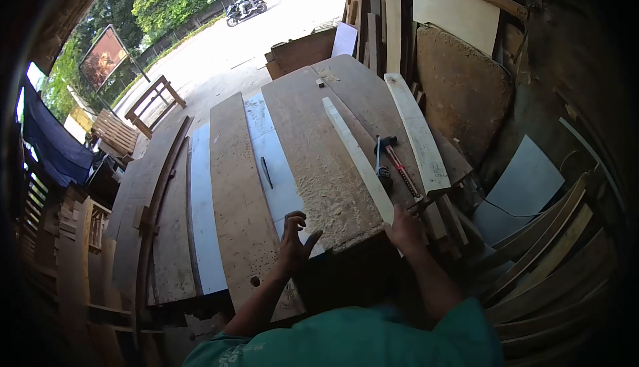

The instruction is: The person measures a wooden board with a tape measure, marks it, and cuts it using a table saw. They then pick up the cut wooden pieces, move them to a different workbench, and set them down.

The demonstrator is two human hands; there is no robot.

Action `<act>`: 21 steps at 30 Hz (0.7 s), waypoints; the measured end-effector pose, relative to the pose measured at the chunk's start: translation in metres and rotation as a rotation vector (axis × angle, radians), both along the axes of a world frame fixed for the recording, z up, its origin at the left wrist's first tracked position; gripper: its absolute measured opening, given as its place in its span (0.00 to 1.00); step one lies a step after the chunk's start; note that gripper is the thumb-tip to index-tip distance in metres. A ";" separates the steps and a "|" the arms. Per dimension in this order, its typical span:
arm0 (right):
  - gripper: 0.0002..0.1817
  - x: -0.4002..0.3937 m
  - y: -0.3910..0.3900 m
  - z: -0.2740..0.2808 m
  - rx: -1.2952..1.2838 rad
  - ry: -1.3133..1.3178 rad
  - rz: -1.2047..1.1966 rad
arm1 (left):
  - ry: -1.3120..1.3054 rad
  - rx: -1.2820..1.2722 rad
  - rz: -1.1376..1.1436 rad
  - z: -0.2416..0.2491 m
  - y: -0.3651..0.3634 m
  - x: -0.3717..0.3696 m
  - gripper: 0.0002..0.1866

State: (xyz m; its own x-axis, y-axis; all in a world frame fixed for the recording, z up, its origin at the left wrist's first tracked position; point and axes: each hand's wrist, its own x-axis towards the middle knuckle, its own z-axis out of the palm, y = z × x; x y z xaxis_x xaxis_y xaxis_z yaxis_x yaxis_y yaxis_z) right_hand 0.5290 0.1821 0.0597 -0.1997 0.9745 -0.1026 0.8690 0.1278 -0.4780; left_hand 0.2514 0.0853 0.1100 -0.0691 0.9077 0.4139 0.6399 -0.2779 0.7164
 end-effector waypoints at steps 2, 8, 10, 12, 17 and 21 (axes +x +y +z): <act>0.31 -0.009 0.010 -0.006 0.012 -0.101 -0.184 | -0.034 -0.065 0.136 -0.018 -0.062 -0.066 0.26; 0.38 0.025 0.036 -0.046 -0.017 0.096 -0.371 | -0.201 -0.170 0.377 -0.038 -0.225 -0.184 0.17; 0.38 0.017 0.015 -0.045 -0.074 0.342 -0.391 | -0.287 -0.180 0.408 -0.038 -0.256 -0.207 0.14; 0.37 0.014 -0.043 -0.038 -0.193 0.656 -0.397 | -0.382 -0.168 0.428 -0.043 -0.276 -0.215 0.12; 0.39 -0.020 -0.187 0.018 -0.456 0.849 -0.374 | -0.245 0.014 0.359 -0.042 -0.272 -0.211 0.07; 0.38 -0.011 -0.251 -0.021 -0.383 0.795 -0.319 | -0.237 0.023 0.136 -0.032 -0.239 -0.173 0.05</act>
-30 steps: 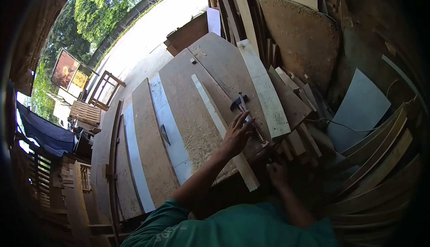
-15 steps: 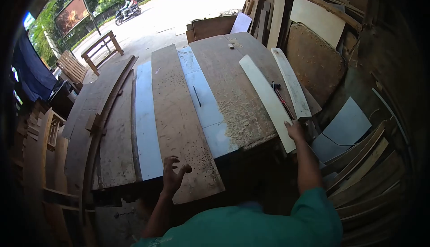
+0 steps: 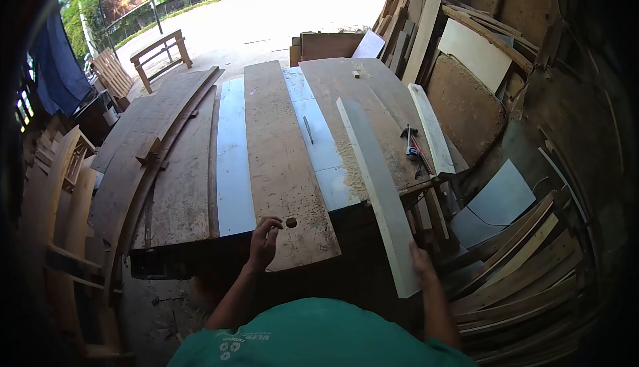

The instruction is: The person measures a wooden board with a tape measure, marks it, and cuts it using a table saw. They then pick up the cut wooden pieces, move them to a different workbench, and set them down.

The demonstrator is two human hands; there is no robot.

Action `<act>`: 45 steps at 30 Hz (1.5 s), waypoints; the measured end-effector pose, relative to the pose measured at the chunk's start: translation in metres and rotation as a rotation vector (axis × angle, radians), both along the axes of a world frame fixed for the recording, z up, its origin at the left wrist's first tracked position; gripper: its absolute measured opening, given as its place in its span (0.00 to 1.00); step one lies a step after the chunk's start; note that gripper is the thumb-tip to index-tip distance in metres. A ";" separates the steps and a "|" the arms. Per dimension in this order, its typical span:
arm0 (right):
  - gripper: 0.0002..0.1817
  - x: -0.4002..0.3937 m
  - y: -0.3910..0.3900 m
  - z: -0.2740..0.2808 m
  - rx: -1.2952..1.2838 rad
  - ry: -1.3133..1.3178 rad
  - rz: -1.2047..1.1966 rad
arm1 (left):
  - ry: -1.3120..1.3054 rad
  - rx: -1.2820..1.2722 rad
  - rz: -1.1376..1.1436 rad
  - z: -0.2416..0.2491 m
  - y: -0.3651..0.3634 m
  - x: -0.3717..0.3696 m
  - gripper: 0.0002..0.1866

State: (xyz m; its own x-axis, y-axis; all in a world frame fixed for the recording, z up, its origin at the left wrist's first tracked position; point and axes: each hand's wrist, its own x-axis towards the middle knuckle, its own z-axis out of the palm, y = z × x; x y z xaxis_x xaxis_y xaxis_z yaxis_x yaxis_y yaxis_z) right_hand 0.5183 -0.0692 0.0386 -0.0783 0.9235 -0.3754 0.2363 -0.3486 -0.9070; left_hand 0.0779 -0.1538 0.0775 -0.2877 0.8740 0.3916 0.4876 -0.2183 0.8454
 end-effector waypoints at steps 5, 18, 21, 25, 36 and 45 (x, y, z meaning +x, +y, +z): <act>0.38 0.001 -0.047 -0.044 0.092 -0.382 0.114 | 0.342 -0.071 -0.209 0.003 0.054 0.076 0.15; 0.40 -0.055 -0.099 -0.040 0.073 -0.577 0.152 | 0.906 -0.487 -0.268 -0.065 0.117 0.117 0.37; 0.40 -0.064 -0.097 -0.041 0.077 -0.583 0.161 | 0.892 -0.512 -0.278 -0.065 0.117 0.110 0.37; 0.40 -0.069 -0.088 -0.037 0.084 -0.600 0.177 | 0.859 -0.518 -0.275 -0.069 0.126 0.105 0.37; 0.37 -0.053 -0.096 0.001 -0.436 0.258 0.070 | 0.360 -0.098 -0.169 -0.044 0.087 0.093 0.29; 0.23 -0.139 -0.021 0.084 -0.221 1.259 0.376 | -0.371 -0.082 -0.408 0.054 0.057 0.157 0.27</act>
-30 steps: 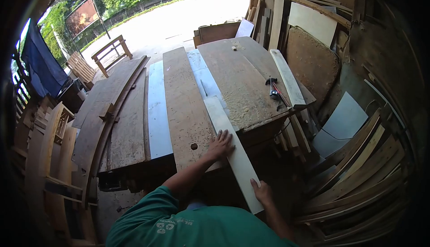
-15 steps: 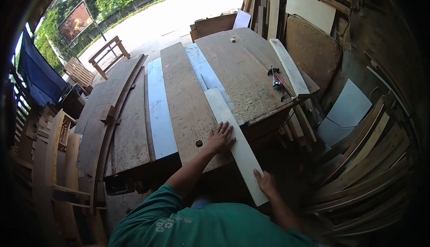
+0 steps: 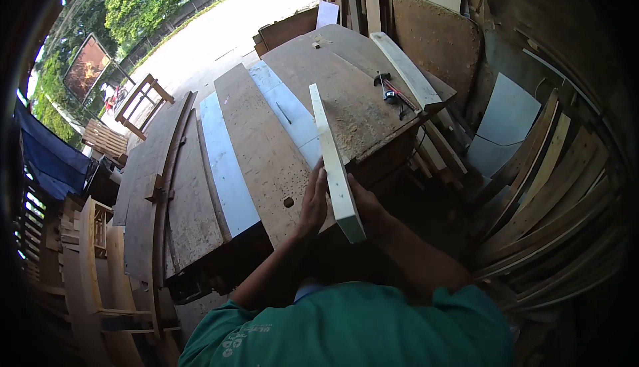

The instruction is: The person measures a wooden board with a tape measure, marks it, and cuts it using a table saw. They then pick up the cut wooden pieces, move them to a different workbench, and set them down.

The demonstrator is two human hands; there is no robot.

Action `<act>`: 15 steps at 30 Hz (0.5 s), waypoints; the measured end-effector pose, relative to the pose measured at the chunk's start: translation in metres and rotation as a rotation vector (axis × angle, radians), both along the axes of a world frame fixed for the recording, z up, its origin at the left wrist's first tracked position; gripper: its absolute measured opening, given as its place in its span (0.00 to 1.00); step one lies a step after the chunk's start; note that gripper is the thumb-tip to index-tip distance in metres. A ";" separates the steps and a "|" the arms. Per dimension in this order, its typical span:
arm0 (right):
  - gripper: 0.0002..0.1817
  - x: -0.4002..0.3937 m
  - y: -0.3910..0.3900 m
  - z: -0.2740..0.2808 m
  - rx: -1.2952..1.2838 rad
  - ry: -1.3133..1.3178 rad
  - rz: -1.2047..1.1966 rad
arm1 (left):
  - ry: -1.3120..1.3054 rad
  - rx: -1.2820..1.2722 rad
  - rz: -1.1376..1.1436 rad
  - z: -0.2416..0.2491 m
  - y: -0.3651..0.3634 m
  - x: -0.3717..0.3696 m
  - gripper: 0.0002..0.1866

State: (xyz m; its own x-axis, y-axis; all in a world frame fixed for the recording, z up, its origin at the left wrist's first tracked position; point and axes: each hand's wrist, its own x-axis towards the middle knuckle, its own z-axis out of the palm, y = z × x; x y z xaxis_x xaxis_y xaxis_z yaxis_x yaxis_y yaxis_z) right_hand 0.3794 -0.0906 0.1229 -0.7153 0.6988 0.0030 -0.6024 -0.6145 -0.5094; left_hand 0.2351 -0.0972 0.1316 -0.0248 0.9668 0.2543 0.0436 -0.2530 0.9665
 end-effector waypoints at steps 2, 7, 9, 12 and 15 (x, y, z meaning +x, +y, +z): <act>0.25 -0.008 0.007 0.033 0.057 -0.090 -0.020 | -0.027 0.012 0.011 0.019 0.017 -0.007 0.27; 0.25 -0.025 0.015 0.079 0.011 -0.224 -0.173 | 0.043 0.015 0.057 0.052 0.037 -0.013 0.29; 0.25 -0.025 0.017 0.088 0.014 -0.244 -0.186 | 0.094 0.037 0.124 0.058 0.040 -0.011 0.31; 0.25 -0.022 0.022 0.079 0.030 -0.181 -0.117 | -0.005 -0.041 0.065 0.050 0.043 -0.018 0.29; 0.25 -0.012 0.035 0.038 0.077 -0.103 0.006 | 0.093 -0.015 0.060 0.042 0.033 -0.017 0.29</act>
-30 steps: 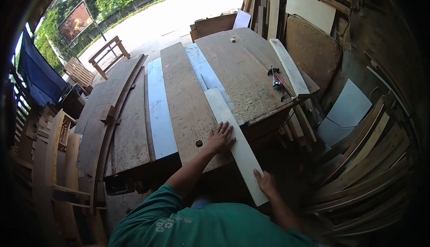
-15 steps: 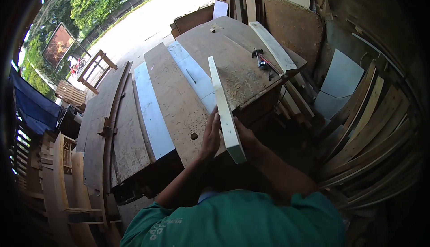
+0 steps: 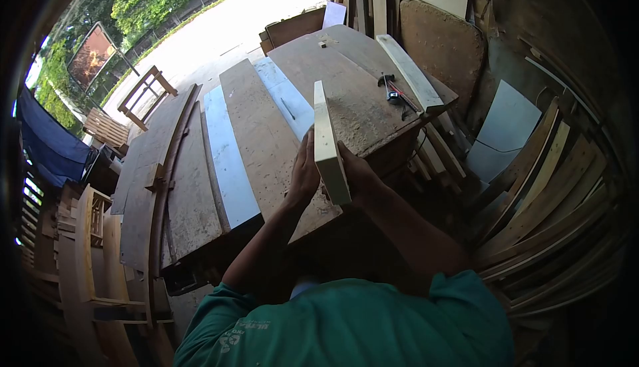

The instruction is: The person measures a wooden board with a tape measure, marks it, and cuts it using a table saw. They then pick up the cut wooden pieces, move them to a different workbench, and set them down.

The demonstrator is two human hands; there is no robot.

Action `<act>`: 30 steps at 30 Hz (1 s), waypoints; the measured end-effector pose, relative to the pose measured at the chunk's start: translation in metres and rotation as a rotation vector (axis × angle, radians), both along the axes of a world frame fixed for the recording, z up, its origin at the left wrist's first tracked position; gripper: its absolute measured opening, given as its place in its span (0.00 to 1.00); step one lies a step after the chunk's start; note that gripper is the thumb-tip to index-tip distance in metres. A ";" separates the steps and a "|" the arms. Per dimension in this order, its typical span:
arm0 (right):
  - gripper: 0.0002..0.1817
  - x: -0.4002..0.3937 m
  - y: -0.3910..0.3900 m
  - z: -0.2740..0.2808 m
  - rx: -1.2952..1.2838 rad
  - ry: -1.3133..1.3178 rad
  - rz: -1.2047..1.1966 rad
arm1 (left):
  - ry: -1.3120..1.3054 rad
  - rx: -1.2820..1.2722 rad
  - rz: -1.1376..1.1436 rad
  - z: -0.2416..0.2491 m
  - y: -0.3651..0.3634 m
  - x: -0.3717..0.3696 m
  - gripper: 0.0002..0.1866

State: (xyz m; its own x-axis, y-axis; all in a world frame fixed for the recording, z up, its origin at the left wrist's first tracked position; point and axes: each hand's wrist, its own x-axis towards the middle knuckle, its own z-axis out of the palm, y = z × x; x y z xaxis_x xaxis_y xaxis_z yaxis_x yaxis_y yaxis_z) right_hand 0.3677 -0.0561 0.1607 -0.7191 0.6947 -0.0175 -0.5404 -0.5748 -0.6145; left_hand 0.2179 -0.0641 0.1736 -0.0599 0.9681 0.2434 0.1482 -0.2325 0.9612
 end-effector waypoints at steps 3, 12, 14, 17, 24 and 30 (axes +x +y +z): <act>0.27 0.017 -0.027 -0.024 -0.363 0.289 0.233 | 0.026 -0.037 -0.084 -0.039 -0.029 -0.002 0.27; 0.39 0.077 -0.066 -0.147 0.319 -1.342 -0.264 | 0.270 -0.127 -0.030 -0.104 -0.050 -0.018 0.26; 0.39 0.096 -0.081 -0.169 0.501 -1.414 -0.366 | 0.329 -0.067 -0.011 -0.112 -0.048 -0.018 0.26; 0.38 0.119 -0.095 -0.165 0.589 -1.444 -0.382 | 0.585 -0.077 0.030 -0.113 -0.043 -0.016 0.27; 0.35 0.114 -0.107 -0.166 0.540 -1.521 -0.331 | 1.097 -0.126 -0.026 -0.139 -0.011 -0.013 0.35; 0.39 0.095 -0.103 -0.158 0.574 -1.608 -0.240 | 1.186 -0.203 -0.090 -0.157 -0.007 -0.036 0.36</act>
State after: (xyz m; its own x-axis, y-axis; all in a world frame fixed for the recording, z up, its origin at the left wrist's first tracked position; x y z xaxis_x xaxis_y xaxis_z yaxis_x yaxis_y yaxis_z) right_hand 0.4627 -0.1594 0.0027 -0.1179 0.9500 -0.2891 0.7397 -0.1103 -0.6639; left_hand 0.1815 -0.0713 0.0171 0.1675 0.9843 -0.0560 0.9547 -0.1477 0.2583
